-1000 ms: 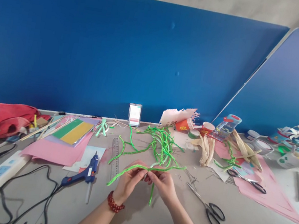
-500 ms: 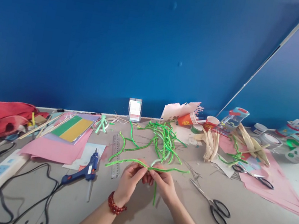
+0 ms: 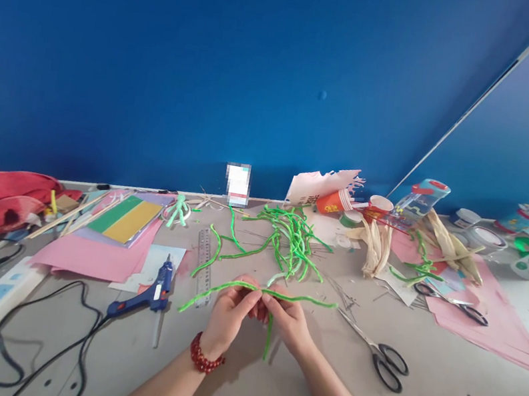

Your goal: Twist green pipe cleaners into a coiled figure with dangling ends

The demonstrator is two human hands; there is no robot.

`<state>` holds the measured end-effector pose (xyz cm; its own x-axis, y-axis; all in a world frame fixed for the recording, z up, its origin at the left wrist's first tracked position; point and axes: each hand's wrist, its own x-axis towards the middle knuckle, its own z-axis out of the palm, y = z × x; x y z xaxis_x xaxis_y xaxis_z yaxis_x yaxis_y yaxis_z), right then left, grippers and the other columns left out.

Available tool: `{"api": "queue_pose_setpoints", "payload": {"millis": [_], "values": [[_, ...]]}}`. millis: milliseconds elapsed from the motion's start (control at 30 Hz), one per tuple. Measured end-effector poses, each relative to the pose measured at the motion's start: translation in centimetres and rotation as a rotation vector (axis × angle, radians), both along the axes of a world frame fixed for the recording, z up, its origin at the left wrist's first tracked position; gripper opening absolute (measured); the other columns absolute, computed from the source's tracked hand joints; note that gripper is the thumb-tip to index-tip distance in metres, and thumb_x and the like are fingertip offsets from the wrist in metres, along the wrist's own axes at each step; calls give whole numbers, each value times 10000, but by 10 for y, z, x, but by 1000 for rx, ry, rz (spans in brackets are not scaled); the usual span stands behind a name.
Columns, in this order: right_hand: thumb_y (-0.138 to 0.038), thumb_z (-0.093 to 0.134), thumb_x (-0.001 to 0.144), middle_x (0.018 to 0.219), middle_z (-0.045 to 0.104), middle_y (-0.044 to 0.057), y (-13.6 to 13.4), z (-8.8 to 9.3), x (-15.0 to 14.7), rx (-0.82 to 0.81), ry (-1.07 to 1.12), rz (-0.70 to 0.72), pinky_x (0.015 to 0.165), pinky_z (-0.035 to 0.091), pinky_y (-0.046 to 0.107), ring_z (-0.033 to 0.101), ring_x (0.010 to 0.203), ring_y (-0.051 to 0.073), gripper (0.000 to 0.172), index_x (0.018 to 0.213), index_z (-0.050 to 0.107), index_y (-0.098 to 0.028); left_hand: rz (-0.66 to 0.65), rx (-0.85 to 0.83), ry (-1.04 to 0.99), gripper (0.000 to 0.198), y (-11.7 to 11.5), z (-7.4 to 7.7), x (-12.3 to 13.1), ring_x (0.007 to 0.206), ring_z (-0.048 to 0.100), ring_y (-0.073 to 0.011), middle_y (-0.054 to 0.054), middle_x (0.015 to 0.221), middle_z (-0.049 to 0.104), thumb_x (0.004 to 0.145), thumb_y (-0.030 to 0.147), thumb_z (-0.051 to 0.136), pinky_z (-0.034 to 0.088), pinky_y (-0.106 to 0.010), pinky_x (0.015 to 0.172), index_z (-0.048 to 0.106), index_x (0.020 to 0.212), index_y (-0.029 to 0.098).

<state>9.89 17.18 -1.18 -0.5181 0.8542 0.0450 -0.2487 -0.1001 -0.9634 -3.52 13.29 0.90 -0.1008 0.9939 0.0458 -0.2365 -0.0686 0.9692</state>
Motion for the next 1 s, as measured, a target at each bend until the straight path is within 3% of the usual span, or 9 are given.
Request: {"api": "queue_pose_setpoints", "payload": {"millis": [133, 533, 767, 1000], "values": [[-568, 646, 854, 620, 604, 3, -1, -1, -1, 10, -17, -9, 578, 442, 272, 538, 581, 141, 415, 685, 625, -190, 20, -17, -11, 241, -1, -3, 1, 535, 505, -127, 40, 574, 518, 848, 382, 678, 439, -262, 561, 586, 738, 189], [-605, 646, 839, 588, 614, 4, 1, -4, 0, -34, 1, 5, 551, 430, 269, 536, 541, 139, 441, 688, 611, -192, -59, -93, -40, 255, 1, 10, -1, 524, 551, -133, 37, 542, 575, 790, 412, 728, 466, -262, 557, 637, 799, 174], [-626, 608, 861, 610, 636, 18, -2, 0, -1, -7, -36, 25, 561, 442, 268, 544, 572, 145, 476, 673, 639, -190, -57, -76, -142, 240, -1, 5, 2, 488, 536, -126, 65, 505, 504, 817, 387, 705, 479, -269, 552, 589, 748, 189], [-627, 599, 865, 599, 634, 20, -1, 0, -2, 5, -64, 14, 527, 415, 253, 516, 540, 131, 495, 658, 659, -181, -32, -88, -164, 239, -1, 1, 2, 498, 553, -128, 56, 518, 530, 810, 400, 717, 484, -267, 553, 628, 802, 179]]}}
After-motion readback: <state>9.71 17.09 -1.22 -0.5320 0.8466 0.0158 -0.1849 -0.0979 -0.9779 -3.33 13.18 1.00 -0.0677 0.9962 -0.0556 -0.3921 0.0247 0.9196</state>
